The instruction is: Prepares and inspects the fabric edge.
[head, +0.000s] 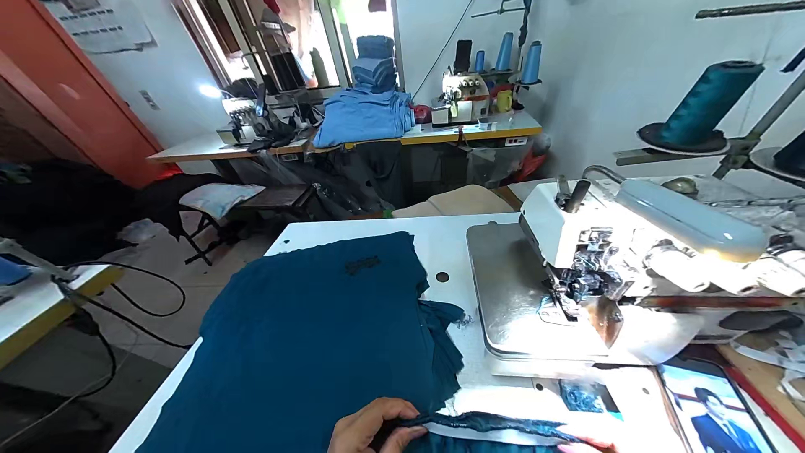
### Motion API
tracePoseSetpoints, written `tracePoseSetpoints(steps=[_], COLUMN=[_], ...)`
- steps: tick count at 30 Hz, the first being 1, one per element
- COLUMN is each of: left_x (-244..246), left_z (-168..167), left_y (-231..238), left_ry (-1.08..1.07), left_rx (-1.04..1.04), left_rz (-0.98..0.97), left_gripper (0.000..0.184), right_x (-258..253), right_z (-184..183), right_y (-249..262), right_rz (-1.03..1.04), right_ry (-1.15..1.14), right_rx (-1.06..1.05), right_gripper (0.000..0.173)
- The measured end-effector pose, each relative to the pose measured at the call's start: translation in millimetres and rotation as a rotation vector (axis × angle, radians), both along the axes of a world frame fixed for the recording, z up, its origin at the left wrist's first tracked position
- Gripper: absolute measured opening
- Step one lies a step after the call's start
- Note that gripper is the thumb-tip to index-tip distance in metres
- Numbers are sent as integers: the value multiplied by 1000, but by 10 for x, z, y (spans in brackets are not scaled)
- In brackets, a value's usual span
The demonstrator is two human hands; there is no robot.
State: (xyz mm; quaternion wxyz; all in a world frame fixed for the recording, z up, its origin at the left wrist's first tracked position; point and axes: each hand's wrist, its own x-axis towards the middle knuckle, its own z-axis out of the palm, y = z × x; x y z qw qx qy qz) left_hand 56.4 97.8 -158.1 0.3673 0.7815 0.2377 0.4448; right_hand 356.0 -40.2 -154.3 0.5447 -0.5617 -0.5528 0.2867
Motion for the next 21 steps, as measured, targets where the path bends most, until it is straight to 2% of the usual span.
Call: tracePoseSetpoints(steps=[2, 6, 8, 10, 13, 16, 21], left_x=[-5, 15, 13, 5, 0, 4, 3], left_z=[-4, 14, 38, 43, 3, -24, -47], left_y=[-5, -17, -25, -10, 12, 21, 33], left_ry=[-8, -3, 11, 28, 46, 66, 50], left_rx=[-29, -84, -89, -59, -6, 29, 16], left_rz=[30, 54, 67, 80, 73, 67, 72], left_gripper=[17, 25, 24, 18, 12, 11, 16], right_x=[4, -45, -55, -63, -41, -19, -12], right_z=[-22, 37, 32, 17, -9, -31, -5], right_y=[5, 17, 6, 0, -8, 8, 15], right_rz=[14, -61, -117, -146, -137, -92, -48], right_ry=[41, 84, 78, 65, 64, 53, 22], right_rx=[-11, -42, -81, -98, -37, -9, -101], right_gripper=[20, 45, 40, 26, 14, 13, 13])
